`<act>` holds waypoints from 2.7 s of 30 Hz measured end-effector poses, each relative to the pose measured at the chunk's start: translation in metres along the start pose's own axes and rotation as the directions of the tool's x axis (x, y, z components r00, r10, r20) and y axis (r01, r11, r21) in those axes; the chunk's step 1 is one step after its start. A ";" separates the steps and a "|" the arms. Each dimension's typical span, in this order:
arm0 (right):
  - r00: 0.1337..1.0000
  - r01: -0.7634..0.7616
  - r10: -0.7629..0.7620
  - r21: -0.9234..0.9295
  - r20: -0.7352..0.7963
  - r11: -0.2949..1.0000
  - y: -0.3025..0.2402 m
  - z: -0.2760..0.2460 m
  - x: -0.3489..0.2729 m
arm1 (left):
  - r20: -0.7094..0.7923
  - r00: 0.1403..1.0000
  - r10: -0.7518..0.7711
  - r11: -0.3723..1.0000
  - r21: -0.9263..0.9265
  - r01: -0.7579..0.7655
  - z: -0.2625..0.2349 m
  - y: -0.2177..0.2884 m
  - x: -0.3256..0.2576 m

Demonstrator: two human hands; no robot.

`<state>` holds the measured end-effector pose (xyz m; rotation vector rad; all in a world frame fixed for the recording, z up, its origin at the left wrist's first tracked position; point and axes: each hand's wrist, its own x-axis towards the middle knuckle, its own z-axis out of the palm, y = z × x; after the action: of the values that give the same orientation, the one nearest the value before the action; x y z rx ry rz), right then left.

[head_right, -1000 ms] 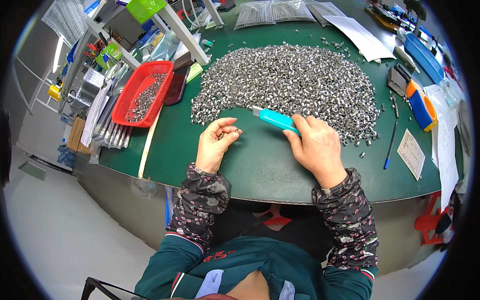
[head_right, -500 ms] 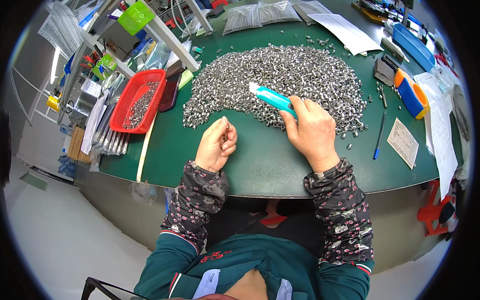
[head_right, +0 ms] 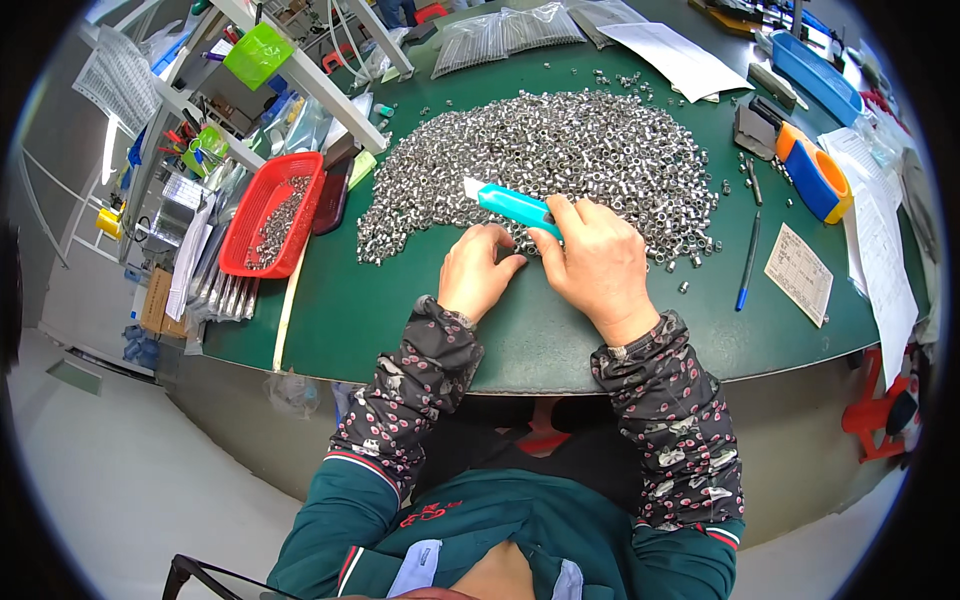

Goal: Picking up small metal components from a pile, inspecting or deburring them with a small utility knife, and placing them into a red container.

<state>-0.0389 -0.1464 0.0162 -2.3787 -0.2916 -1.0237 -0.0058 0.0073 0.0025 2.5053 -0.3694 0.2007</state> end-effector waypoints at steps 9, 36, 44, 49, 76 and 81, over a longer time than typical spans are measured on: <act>1.000 0.020 -0.020 0.003 0.020 1.000 -0.002 0.001 -0.001 | -0.011 0.999 0.031 0.961 -0.273 -0.033 -0.007 -0.016 0.001; 0.945 0.124 -0.154 0.119 0.290 0.985 -0.013 0.005 -0.005 | 0.325 0.946 0.007 -0.012 -0.946 0.325 -0.047 -0.082 -0.027; 0.923 0.140 -0.181 0.142 0.339 0.980 -0.019 0.004 -0.005 | 0.337 0.941 0.022 -0.002 -0.941 0.337 -0.045 -0.082 -0.027; 0.924 0.139 -0.183 0.152 0.334 0.979 -0.019 0.004 -0.006 | 0.342 0.940 0.005 0.034 -0.939 0.342 -0.045 -0.081 -0.027; 0.930 0.123 -0.165 0.145 0.329 0.982 -0.017 0.002 -0.006 | 0.314 0.943 -0.112 0.102 -0.940 0.325 -0.043 -0.074 -0.028; 0.928 0.162 -0.206 0.160 0.309 0.974 -0.017 0.008 -0.007 | 0.309 0.947 -0.088 0.100 -0.943 0.317 -0.045 -0.077 -0.028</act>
<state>-0.0457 -0.1276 0.0128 -2.4243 -0.6945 -0.6605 -0.0117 0.1006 -0.0085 1.1122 -0.1024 -0.3354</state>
